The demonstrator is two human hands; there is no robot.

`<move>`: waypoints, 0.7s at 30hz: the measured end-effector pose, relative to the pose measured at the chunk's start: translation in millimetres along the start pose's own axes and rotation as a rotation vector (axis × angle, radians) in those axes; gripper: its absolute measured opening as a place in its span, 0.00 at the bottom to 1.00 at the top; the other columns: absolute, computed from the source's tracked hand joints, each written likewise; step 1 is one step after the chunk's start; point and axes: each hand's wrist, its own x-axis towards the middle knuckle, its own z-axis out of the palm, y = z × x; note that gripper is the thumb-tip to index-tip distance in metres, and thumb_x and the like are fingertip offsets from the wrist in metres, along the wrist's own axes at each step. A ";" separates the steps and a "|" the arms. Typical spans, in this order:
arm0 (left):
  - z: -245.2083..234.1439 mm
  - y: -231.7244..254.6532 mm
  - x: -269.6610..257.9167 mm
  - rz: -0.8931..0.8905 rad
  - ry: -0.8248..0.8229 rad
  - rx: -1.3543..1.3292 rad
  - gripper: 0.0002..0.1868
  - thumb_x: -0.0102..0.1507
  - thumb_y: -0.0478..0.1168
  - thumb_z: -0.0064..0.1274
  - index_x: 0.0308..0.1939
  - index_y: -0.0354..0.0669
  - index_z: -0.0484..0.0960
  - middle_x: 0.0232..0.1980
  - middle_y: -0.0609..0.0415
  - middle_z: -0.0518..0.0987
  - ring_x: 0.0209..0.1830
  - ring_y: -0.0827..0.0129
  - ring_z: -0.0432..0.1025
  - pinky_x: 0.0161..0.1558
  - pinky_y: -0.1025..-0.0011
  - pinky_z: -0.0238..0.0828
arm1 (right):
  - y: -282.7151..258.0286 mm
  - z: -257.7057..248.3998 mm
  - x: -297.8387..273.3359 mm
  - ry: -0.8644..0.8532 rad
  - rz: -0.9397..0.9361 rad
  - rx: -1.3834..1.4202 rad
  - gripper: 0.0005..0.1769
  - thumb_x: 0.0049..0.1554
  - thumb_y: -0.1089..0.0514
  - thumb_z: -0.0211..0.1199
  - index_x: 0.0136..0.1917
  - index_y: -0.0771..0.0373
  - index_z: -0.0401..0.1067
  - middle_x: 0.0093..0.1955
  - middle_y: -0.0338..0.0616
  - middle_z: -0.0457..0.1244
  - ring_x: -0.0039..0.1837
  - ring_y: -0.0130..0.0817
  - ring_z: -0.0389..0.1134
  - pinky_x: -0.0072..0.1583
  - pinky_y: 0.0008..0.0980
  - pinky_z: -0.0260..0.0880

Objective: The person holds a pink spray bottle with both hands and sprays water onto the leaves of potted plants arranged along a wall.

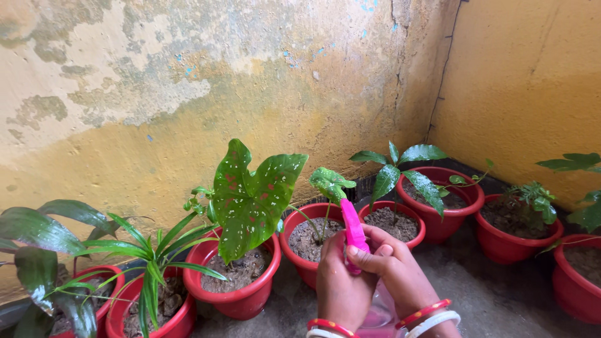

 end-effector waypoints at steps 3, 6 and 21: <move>-13.9 11.9 0.1 -0.039 0.006 0.062 0.25 0.53 0.52 0.71 0.44 0.40 0.82 0.44 0.49 0.82 0.42 0.58 0.82 0.43 0.64 0.77 | -4.3 12.7 -3.0 -0.042 -0.009 0.014 0.30 0.50 0.62 0.68 0.66 0.69 0.73 0.53 0.45 0.71 0.56 0.31 0.70 0.63 0.32 0.65; -28.2 24.6 0.7 0.056 0.056 0.108 0.25 0.53 0.52 0.71 0.45 0.40 0.83 0.43 0.48 0.82 0.41 0.58 0.81 0.42 0.64 0.77 | -11.2 27.0 -8.8 -0.082 -0.040 -0.005 0.30 0.50 0.60 0.68 0.66 0.68 0.72 0.53 0.43 0.71 0.56 0.29 0.70 0.62 0.31 0.66; -78.2 26.4 -6.0 -0.004 0.098 -0.041 0.23 0.55 0.46 0.69 0.48 0.38 0.81 0.43 0.52 0.82 0.40 0.67 0.79 0.41 0.68 0.78 | -8.0 82.3 -18.0 -0.206 -0.029 -0.026 0.27 0.51 0.60 0.68 0.64 0.67 0.73 0.52 0.42 0.70 0.55 0.27 0.69 0.60 0.29 0.68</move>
